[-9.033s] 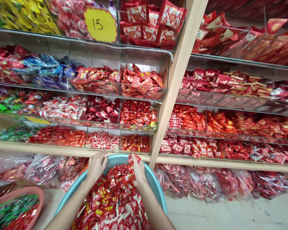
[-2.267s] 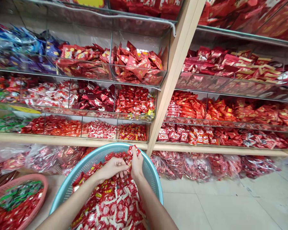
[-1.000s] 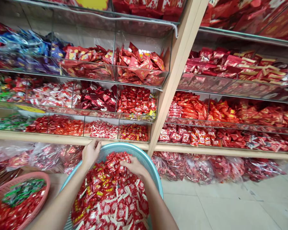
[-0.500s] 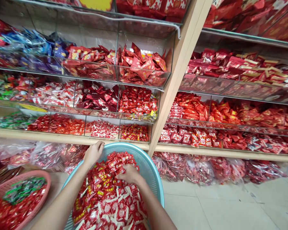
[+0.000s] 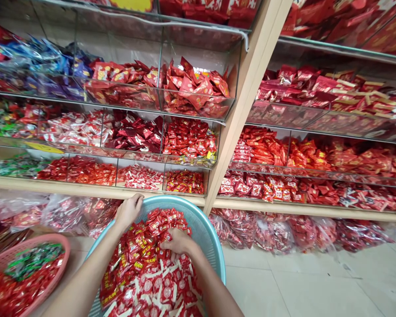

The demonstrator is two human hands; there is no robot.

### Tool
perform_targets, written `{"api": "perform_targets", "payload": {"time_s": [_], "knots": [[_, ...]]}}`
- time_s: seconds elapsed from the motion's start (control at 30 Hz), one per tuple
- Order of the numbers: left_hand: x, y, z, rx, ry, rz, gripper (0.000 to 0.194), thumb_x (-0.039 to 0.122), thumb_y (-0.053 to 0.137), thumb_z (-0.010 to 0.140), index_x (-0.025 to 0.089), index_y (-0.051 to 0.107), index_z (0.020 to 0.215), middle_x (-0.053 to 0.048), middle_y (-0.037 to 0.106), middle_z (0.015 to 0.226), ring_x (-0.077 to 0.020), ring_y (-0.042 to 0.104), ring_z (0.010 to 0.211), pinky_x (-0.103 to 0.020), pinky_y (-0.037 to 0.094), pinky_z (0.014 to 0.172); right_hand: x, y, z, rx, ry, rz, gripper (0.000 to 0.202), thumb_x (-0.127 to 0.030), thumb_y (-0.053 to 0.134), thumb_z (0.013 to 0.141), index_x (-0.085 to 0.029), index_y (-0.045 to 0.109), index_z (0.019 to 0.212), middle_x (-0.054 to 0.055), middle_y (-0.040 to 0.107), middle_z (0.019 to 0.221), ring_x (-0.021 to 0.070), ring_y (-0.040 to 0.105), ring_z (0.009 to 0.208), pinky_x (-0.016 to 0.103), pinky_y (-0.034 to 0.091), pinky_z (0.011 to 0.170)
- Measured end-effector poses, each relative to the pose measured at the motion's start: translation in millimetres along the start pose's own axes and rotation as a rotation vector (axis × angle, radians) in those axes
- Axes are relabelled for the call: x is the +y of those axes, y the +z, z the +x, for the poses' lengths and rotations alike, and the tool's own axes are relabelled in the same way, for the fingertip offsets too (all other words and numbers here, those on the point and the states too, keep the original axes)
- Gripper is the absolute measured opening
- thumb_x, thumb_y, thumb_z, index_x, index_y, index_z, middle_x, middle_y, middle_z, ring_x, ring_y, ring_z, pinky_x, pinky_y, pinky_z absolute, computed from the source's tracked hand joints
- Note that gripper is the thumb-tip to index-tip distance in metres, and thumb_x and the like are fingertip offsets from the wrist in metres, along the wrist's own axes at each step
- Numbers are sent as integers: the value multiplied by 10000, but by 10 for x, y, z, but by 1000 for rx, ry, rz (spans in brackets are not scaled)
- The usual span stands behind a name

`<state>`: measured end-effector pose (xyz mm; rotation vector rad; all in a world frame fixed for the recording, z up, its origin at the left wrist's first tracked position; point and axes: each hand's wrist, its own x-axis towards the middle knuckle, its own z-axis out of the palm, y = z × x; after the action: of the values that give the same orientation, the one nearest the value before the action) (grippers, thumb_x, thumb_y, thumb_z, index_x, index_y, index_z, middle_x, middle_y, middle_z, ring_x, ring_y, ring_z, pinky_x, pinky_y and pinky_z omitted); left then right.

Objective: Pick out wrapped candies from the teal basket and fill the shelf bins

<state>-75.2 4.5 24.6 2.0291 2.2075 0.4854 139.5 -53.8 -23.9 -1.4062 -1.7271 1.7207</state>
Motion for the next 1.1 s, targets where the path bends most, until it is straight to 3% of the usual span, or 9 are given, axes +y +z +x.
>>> {"api": "perform_targets", "payload": {"time_s": [0.17, 0.5, 0.67, 0.87, 1.1], "knots": [[31, -29, -15, -8, -16, -9, 406, 413, 235, 888, 245, 562, 1060, -86, 675, 949, -221, 617, 854, -271, 397, 672, -5, -28, 34, -108, 54, -71, 243, -328, 574, 744, -205, 420, 888, -42, 586, 525, 139, 555, 364, 178, 355, 335], [33, -30, -17, -3, -2, -10, 403, 417, 222, 886, 249, 558, 1033, -82, 678, 925, -228, 619, 832, -274, 384, 640, -4, -106, 15, -10, 89, -166, 176, -290, 527, 753, -210, 397, 840, -51, 529, 472, 176, 589, 412, 199, 389, 338], [20, -14, -13, 0, 0, -2, 403, 422, 218, 885, 254, 556, 1026, -77, 680, 915, -228, 621, 825, -271, 382, 634, -22, -152, -1, 8, 142, -124, 245, -309, 544, 743, -204, 414, 921, -30, 571, 492, 165, 582, 407, 191, 380, 347], [12, -8, -7, 1, -3, -1, 408, 427, 217, 885, 253, 556, 1032, -77, 681, 913, -225, 622, 824, -268, 378, 632, -75, -233, -62, 43, 96, -10, 313, -303, 587, 727, -205, 447, 989, 13, 655, 704, 137, 579, 397, 203, 400, 356], [17, -1, -9, -3, 1, -2, 422, 429, 205, 888, 251, 556, 1041, -78, 682, 907, -226, 624, 823, -270, 383, 638, -98, -405, -145, 54, -46, 44, 225, -390, 577, 748, -192, 517, 837, 18, 655, 747, 120, 580, 427, 186, 382, 342]]}}
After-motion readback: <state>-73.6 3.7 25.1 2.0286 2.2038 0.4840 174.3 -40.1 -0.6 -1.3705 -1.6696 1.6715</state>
